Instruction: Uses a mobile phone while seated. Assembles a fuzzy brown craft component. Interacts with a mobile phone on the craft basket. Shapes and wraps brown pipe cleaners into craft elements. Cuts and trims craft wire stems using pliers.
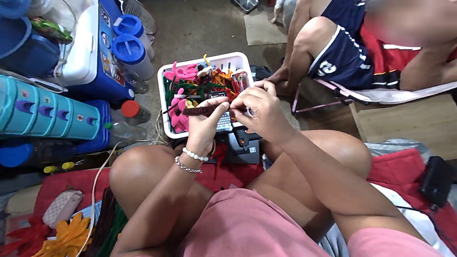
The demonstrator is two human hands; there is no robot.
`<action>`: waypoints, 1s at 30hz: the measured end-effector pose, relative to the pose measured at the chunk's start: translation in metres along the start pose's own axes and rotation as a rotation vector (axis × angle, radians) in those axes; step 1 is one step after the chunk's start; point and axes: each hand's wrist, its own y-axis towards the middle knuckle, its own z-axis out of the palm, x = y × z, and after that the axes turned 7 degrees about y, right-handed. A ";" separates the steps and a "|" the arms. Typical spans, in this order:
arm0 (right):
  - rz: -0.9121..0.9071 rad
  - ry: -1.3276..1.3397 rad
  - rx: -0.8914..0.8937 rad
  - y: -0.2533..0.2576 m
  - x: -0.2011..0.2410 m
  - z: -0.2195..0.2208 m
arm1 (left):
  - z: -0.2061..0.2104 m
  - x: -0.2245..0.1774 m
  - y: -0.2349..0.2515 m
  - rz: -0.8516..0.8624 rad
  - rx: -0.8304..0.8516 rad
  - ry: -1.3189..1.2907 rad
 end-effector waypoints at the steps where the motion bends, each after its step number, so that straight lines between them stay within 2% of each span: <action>1: -0.017 -0.018 0.028 0.001 -0.002 -0.004 | -0.002 -0.001 0.001 0.005 0.025 0.033; 6: -0.082 -0.136 0.101 0.004 -0.007 -0.020 | -0.010 -0.006 0.003 0.089 0.161 0.226; 13: -0.168 -0.239 0.137 0.007 -0.007 -0.029 | -0.007 0.001 0.006 0.238 0.231 0.435; 16: -0.277 -0.302 0.187 0.006 -0.010 -0.027 | -0.011 0.001 0.008 0.219 0.312 0.559; 19: -0.331 -0.331 0.210 0.006 -0.011 -0.030 | -0.014 -0.003 0.008 0.129 0.391 0.519; 23: -0.269 -0.271 0.156 0.007 -0.011 -0.034 | -0.017 -0.011 0.006 0.085 0.417 0.381; 26: -0.214 -0.193 0.112 0.005 -0.012 -0.032 | -0.015 -0.013 0.005 0.127 0.379 0.354; 30: -0.199 -0.109 0.095 0.003 -0.012 -0.030 | -0.014 -0.010 0.006 0.265 0.320 0.421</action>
